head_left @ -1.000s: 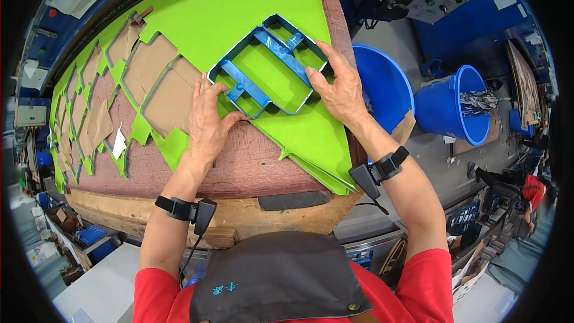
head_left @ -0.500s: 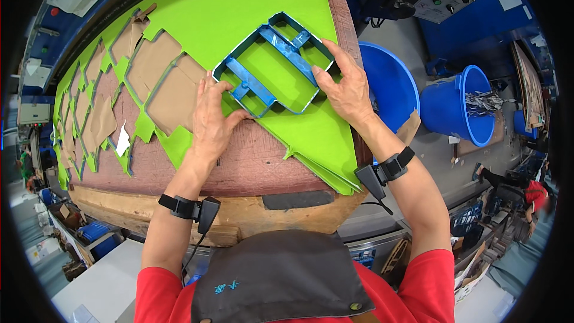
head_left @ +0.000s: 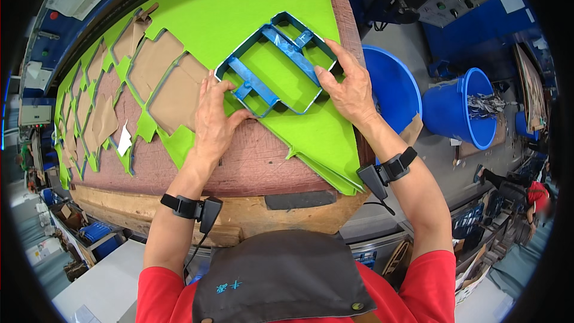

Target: Using a hydraulic clicker press to cut shapes out of a large sheet of green leather using a metal die and a mallet.

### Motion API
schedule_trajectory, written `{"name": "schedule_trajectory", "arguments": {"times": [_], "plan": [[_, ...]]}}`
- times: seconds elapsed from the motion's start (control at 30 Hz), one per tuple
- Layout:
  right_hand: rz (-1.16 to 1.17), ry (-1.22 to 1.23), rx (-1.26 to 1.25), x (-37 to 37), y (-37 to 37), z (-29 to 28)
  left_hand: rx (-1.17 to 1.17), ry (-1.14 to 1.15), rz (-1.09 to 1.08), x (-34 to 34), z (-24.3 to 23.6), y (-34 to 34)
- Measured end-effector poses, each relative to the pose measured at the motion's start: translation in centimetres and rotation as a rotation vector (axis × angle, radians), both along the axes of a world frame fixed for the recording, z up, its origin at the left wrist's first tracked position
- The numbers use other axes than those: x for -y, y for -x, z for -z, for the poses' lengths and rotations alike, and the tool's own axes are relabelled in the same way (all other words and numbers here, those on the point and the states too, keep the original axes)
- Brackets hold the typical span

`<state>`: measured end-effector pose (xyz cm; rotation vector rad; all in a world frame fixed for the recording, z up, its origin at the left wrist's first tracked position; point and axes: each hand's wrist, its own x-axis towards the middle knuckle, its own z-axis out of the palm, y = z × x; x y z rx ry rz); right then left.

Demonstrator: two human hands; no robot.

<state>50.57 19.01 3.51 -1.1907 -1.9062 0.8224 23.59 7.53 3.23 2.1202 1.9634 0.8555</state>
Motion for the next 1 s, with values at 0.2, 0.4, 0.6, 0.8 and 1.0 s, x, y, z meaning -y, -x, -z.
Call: {"name": "schedule_trajectory", "arguments": {"times": [0.2, 0.4, 0.6, 0.8, 1.0], "plan": [[0.003, -0.035, 0.017, 0.1, 0.0, 0.4, 0.04, -0.022, -0.052, 0.1, 0.1, -0.2], [0.003, 0.013, 0.04, 0.2, 0.3, 0.4, 0.048, -0.048, -0.063, 1.8, -1.3, 0.2], [0.015, 0.21, -0.096, 1.3, -0.7, -0.5, 0.113, -0.104, -0.261, 10.3, -3.3, 5.8], [0.143, 0.06, -0.04, 5.6, -6.1, -2.6, 0.132, -0.01, -0.665, 27.1, -1.2, 9.7], [0.368, 0.101, -0.11, 14.1, -10.2, -5.0, -0.02, -0.207, -0.599, 29.8, 1.6, 8.2]]}}
